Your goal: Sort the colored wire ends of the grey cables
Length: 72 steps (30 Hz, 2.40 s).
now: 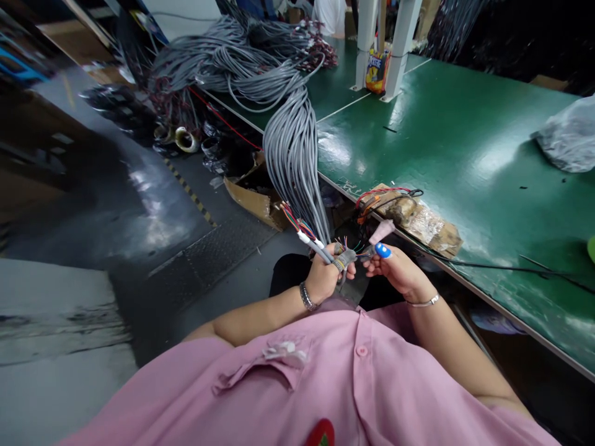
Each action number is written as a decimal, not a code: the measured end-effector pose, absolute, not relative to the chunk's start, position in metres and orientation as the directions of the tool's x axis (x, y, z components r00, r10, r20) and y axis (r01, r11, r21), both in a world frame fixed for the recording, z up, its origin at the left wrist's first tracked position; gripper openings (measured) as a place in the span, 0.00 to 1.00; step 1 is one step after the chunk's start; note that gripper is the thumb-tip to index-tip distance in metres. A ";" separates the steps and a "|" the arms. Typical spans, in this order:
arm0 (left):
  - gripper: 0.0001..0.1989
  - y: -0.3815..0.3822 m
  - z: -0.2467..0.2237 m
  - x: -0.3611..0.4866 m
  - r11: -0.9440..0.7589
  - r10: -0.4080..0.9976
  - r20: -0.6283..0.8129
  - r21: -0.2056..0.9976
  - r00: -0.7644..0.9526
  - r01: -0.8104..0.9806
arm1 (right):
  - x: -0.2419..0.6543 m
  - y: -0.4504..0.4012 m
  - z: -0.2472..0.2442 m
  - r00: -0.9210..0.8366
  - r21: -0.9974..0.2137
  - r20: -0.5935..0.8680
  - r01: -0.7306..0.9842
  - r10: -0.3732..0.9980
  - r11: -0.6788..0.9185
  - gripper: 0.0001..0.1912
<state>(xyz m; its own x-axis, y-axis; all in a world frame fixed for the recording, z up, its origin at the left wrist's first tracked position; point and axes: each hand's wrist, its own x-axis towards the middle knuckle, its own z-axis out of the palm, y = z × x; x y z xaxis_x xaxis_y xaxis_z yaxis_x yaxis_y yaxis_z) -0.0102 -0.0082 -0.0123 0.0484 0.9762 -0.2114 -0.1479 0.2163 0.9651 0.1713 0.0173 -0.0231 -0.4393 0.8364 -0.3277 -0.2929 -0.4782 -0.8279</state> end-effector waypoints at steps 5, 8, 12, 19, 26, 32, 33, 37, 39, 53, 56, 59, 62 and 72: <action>0.19 -0.011 -0.014 -0.010 0.208 0.976 -0.202 0.976 0.076 -0.072 | 0.175 0.018 -0.017 -0.419 -0.909 -0.284 -0.167 0.862 -0.381 0.15; 0.19 -0.013 -0.015 -0.011 0.214 0.971 -0.207 0.975 0.116 -0.052 | 0.172 0.020 -0.012 -0.383 -0.947 -0.222 -0.134 0.897 -0.291 0.13; 0.17 -0.013 -0.016 -0.013 0.215 0.963 -0.205 0.976 0.177 -0.035 | 0.170 0.021 -0.013 -0.361 -0.972 -0.173 -0.091 0.917 -0.219 0.14; 0.16 -0.009 -0.007 -0.013 0.248 0.910 -0.241 0.968 0.338 0.023 | 0.160 0.018 -0.010 -0.411 -0.979 -0.122 -0.097 0.903 -0.177 0.14; 0.17 -0.008 -0.014 -0.014 0.267 0.935 -0.246 0.962 0.257 -0.051 | 0.165 0.015 -0.020 -0.290 -0.972 -0.153 -0.128 0.945 -0.197 0.16; 0.18 -0.006 -0.024 -0.014 0.253 0.961 -0.234 0.959 0.149 -0.129 | 0.164 0.002 -0.030 -0.314 -0.922 -0.248 -0.213 0.917 -0.322 0.14; 0.18 -0.006 -0.024 -0.014 0.247 0.961 -0.227 0.961 0.159 -0.121 | 0.161 0.001 -0.029 -0.294 -0.924 -0.237 -0.226 0.926 -0.308 0.14; 0.18 -0.007 -0.022 -0.015 0.234 0.946 -0.210 0.970 0.246 -0.071 | 0.150 0.000 -0.024 -0.236 -0.944 -0.160 -0.247 0.958 -0.219 0.12; 0.18 -0.008 -0.022 -0.015 0.231 0.942 -0.204 0.971 0.268 -0.069 | 0.146 0.002 -0.022 -0.220 -0.954 -0.129 -0.240 0.967 -0.182 0.11; 0.16 -0.008 -0.006 -0.014 0.233 0.972 -0.215 0.930 0.095 -0.285 | 0.161 0.010 -0.034 -0.234 -0.718 -0.295 -0.586 0.927 -0.376 0.18; 0.16 -0.006 0.000 -0.011 0.261 0.962 -0.224 0.922 0.153 -0.286 | 0.163 0.020 -0.031 -0.293 -0.687 -0.275 -0.606 0.916 -0.400 0.21; 0.16 -0.003 0.004 -0.008 0.271 0.957 -0.226 0.921 0.185 -0.280 | 0.161 0.026 -0.026 -0.193 -0.830 -0.151 -0.508 0.969 -0.230 0.18; 0.15 0.001 0.005 -0.005 0.271 0.958 -0.227 0.916 0.174 -0.296 | 0.157 0.028 -0.026 0.024 -0.936 -0.032 -0.353 0.999 -0.022 0.21; 0.15 0.005 -0.004 0.001 0.295 0.949 -0.246 0.912 0.196 -0.284 | 0.146 0.037 -0.022 -0.041 -0.705 -0.226 -0.683 0.973 -0.192 0.19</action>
